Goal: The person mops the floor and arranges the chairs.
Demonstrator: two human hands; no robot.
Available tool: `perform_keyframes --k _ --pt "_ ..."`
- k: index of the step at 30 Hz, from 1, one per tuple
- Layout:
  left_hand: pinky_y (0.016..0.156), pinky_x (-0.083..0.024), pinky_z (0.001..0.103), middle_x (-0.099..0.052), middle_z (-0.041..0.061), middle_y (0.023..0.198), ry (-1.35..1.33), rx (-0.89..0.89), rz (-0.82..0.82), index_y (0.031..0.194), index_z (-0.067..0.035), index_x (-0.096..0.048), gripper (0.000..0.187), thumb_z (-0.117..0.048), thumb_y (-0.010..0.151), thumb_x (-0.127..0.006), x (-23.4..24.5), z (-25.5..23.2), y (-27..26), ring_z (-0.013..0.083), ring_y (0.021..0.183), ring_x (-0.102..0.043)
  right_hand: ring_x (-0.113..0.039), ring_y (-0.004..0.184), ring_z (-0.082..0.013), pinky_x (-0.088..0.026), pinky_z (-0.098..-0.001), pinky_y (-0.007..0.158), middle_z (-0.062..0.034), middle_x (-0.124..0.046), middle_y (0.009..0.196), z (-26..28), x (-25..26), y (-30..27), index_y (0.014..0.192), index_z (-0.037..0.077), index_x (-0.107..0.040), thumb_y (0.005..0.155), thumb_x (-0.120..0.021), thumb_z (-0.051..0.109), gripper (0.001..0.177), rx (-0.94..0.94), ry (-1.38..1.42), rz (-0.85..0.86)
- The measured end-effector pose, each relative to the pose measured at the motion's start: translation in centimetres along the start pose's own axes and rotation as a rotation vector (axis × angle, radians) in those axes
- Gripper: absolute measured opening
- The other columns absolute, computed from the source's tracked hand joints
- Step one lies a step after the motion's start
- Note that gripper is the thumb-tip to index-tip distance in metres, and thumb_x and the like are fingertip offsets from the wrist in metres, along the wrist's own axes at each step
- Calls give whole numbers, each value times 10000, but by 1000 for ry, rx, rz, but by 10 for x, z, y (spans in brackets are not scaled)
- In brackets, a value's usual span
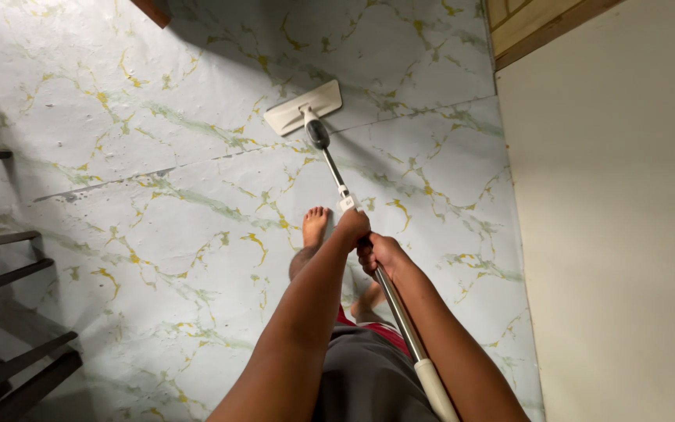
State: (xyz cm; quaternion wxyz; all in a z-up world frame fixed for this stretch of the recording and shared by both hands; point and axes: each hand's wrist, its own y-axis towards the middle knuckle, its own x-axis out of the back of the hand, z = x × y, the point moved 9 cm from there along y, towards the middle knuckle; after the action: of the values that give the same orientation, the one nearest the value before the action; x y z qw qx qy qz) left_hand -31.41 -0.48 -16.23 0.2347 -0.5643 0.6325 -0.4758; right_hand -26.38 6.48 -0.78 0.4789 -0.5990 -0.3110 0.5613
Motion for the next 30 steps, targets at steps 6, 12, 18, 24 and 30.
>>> perform_keyframes --k 6,12,18,24,30 --pt "612 -558 444 -694 187 867 -202 74 71 1092 27 -609 381 -320 1044 -458 -92 18 -63 310 745 -689 -313 419 -43 -253 -205 351 58 -373 568 -55 94 -30 852 82 -573 1057 -351 240 341 -29 26 3" --pt "669 -539 431 -711 207 885 -100 -2 40 1045 80 -654 439 -327 1041 -490 -172 48 -78 289 775 -696 -313 411 -71 -275 -227 356 23 -397 568 -93 172 -59 797 98 -504 1072 -349 292 370 -31 -16 -51" --pt "723 -549 461 -727 220 919 -162 28 55 1058 92 -645 455 -316 1060 -444 -151 25 -78 327 822 -725 -313 419 -62 -261 -220 349 22 -420 576 -57 150 -66 804 92 -526 1054 -325 262 363 -35 -87 -148" --pt "782 -562 460 -724 294 968 -16 -21 5 1042 86 -676 469 -324 1055 -450 -92 -26 -37 423 907 -726 -327 417 -63 -277 -233 350 24 -407 569 6 106 -31 774 96 -511 1056 -366 245 350 -27 -80 -86" --pt "824 -541 475 -721 296 972 118 -200 -126 1045 58 -694 450 -335 1022 -475 -18 -76 78 455 957 -693 -297 370 -90 -256 -250 322 5 -400 530 96 42 31 711 106 -483 1035 -344 314 410 13 -121 -65"
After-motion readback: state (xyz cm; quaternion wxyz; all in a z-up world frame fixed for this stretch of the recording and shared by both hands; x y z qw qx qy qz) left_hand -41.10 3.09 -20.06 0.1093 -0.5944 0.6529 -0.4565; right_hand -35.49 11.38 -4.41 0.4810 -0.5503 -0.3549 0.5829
